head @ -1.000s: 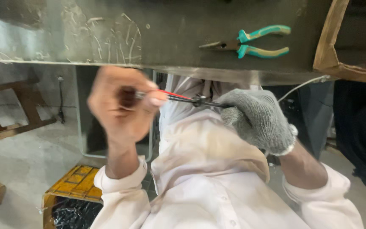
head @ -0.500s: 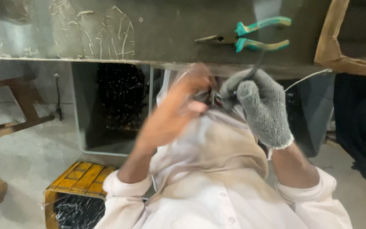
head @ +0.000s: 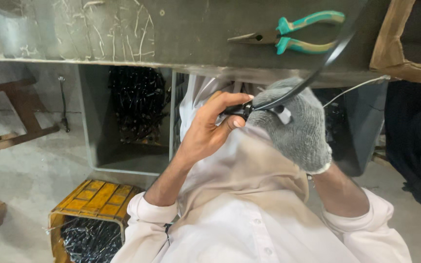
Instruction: The person repeatedly crimps black wire connectors using pliers at a workbench. They pick up a connector, position it on a wire, and squeeze it with pliers, then place the finished piece on the table. The process is repeated multiple times.
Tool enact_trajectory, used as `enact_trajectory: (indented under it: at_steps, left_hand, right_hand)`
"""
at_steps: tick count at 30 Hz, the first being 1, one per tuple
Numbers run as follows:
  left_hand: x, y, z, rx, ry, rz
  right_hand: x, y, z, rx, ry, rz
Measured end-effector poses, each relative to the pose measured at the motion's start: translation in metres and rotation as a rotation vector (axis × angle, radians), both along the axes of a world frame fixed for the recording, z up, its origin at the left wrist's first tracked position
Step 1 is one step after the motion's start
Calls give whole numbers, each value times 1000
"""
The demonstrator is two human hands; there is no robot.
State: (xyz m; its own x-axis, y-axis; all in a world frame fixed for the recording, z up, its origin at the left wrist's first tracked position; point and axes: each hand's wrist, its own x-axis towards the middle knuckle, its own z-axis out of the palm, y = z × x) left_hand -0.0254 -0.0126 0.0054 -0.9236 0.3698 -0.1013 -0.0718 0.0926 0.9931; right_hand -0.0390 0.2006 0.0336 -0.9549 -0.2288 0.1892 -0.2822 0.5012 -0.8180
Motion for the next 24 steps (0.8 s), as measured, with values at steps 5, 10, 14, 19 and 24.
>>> enact_trajectory:
  at_steps: [5, 10, 14, 19, 24]
  left_hand:
    - [-1, 1, -12, 148, -118, -78]
    - [4, 3, -16, 181, -150, -105]
    - [3, 0, -21, 248, -202, -103]
    - [6, 5, -29, 307, -238, -117]
    - [13, 19, -25, 7, -236, -52]
  right_hand:
    - [7, 1, 8, 5, -95, 81]
    - [3, -1, 8, -123, 54, 88]
    - [-1, 6, 7, 2, 47, 124]
    - [9, 5, 4, 154, -43, 76]
    - [15, -2, -12, -7, -207, -171]
